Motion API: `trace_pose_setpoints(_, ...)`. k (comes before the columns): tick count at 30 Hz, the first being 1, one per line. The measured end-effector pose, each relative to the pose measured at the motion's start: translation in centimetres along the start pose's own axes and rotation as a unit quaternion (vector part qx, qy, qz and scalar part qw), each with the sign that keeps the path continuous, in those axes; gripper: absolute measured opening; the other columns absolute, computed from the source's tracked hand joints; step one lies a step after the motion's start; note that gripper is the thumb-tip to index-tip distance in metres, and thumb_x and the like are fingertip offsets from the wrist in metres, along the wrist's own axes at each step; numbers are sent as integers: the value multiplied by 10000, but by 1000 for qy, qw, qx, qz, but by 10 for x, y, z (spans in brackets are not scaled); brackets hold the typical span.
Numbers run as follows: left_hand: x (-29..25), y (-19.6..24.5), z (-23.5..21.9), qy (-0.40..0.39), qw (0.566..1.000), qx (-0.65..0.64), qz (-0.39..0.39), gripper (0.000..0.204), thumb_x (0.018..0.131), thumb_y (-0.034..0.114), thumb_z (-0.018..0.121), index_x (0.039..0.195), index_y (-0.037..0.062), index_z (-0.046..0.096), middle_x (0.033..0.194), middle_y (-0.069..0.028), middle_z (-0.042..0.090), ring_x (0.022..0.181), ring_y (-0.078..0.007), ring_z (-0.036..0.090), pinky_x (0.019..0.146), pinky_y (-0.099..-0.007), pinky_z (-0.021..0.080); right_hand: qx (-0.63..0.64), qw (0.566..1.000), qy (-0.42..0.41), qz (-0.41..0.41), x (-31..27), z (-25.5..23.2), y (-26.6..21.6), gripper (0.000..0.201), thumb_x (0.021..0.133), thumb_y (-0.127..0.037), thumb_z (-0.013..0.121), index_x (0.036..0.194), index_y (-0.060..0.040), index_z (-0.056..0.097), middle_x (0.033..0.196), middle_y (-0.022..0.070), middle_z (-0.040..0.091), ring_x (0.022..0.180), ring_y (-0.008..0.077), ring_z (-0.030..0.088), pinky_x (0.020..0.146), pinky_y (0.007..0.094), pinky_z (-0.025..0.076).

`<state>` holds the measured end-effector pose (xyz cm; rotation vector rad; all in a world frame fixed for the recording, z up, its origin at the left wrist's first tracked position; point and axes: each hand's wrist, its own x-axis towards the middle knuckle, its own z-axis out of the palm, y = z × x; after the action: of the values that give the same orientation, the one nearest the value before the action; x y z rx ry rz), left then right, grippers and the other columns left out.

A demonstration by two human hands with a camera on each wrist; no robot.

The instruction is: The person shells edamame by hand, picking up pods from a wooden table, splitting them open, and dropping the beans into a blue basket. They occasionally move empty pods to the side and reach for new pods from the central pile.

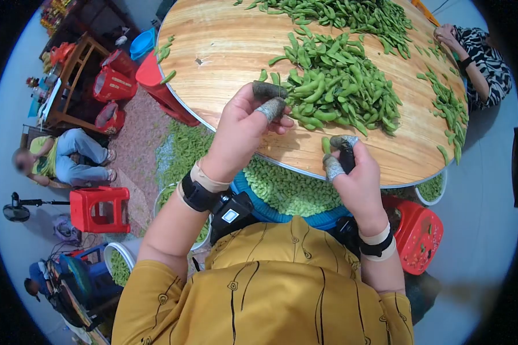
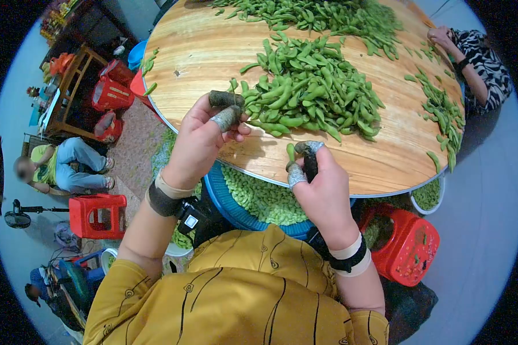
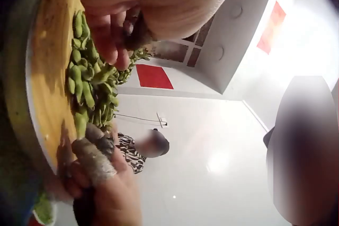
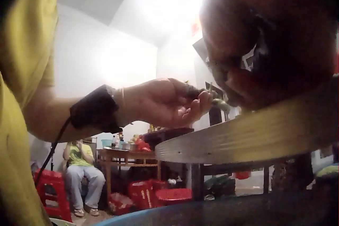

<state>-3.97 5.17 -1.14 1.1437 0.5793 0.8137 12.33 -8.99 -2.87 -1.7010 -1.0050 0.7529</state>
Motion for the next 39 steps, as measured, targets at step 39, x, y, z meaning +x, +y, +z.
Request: trace_pose_setpoints(39, -59, -8, 39, -159, 957, 215, -110, 138, 898, 42, 508, 983, 35, 617, 807, 0, 631, 649, -80, 538, 579, -230, 446, 216, 958, -180, 60, -35, -15, -15, 408, 848, 10, 445, 1252, -25, 494, 877, 13, 586, 630, 35, 473, 517, 182, 397)
